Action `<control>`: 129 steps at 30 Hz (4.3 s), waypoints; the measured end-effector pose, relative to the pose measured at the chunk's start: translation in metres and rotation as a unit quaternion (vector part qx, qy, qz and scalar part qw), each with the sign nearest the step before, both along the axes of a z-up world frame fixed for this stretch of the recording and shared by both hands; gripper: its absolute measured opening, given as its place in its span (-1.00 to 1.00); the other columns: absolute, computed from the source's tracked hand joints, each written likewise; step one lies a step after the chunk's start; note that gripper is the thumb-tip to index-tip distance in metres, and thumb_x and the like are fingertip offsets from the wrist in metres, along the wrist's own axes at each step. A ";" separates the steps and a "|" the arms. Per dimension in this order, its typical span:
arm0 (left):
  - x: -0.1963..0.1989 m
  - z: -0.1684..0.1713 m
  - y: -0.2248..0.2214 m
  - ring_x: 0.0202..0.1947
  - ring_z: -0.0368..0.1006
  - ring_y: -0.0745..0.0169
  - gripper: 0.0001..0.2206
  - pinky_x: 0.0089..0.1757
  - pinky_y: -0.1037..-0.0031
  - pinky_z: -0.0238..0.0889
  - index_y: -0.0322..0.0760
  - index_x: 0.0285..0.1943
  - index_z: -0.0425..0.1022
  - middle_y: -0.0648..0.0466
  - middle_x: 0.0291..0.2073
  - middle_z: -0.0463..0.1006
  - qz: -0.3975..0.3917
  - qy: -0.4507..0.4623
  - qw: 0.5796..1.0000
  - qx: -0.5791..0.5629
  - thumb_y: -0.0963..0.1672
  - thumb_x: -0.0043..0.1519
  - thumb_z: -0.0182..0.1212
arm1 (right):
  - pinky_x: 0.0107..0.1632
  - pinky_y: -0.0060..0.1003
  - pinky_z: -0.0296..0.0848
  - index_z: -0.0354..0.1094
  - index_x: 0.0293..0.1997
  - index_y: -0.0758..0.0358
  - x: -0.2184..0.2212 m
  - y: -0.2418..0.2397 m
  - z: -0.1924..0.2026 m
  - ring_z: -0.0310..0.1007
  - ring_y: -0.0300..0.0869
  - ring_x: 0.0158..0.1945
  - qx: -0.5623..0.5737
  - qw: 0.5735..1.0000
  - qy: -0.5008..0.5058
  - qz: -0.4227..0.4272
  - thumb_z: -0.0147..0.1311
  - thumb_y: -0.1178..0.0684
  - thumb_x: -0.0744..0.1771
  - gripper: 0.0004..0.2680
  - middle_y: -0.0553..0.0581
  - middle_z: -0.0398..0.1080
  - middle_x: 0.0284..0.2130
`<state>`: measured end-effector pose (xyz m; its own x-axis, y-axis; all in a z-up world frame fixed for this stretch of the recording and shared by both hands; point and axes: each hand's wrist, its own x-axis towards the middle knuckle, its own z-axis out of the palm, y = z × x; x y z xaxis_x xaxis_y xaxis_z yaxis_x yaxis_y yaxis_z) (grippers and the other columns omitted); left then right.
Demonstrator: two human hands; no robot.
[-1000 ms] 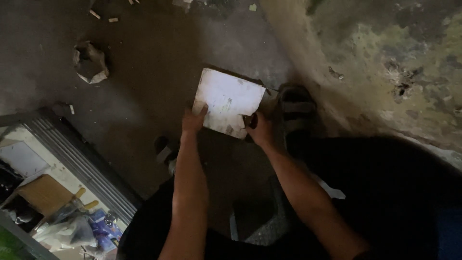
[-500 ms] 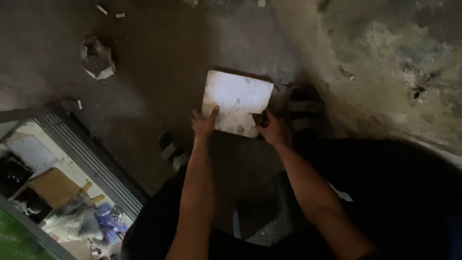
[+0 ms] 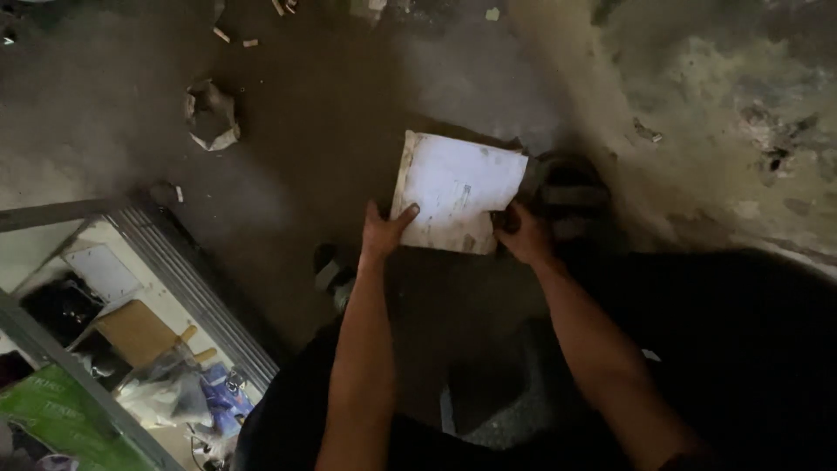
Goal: The person picks up a tool set and then cleans a cardboard box containing motorcycle parts with a cloth.
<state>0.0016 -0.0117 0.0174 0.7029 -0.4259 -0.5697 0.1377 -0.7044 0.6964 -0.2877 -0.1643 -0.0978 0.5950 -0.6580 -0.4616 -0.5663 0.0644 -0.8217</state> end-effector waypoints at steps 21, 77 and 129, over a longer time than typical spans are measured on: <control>0.064 0.161 -0.047 -0.09 0.64 -0.05 -0.30 -0.06 0.26 0.45 -0.48 0.01 0.62 -0.23 -0.12 0.68 -0.068 -0.050 0.990 0.112 0.14 -0.13 0.50 | -0.01 -0.17 0.54 0.50 0.07 0.26 0.071 0.003 0.080 0.62 -0.06 -0.10 -0.127 0.980 -0.151 0.013 0.41 0.01 0.16 -0.60 0.24 0.58 -0.15; -0.018 0.100 0.008 0.01 0.51 -0.26 -0.52 0.00 0.09 0.39 -0.30 -0.09 0.64 -0.23 -0.06 0.60 -0.116 -0.120 0.978 0.126 0.14 0.08 0.32 | 0.22 0.03 0.35 0.38 0.13 0.20 0.113 0.019 0.278 0.31 0.22 0.19 -0.368 0.854 -0.042 0.365 0.32 -0.07 0.14 -0.53 0.32 0.32 0.15; -0.049 0.049 0.051 -0.11 0.62 0.07 -0.56 -0.06 0.38 0.41 -0.38 -0.02 0.63 -0.13 -0.13 0.68 -0.102 -0.044 0.991 -0.077 0.05 0.14 0.41 | 0.06 0.00 0.46 0.49 0.06 0.24 0.109 0.025 0.232 0.52 0.19 -0.02 -0.218 0.944 0.036 0.244 0.34 -0.17 0.10 -0.51 0.34 0.52 -0.11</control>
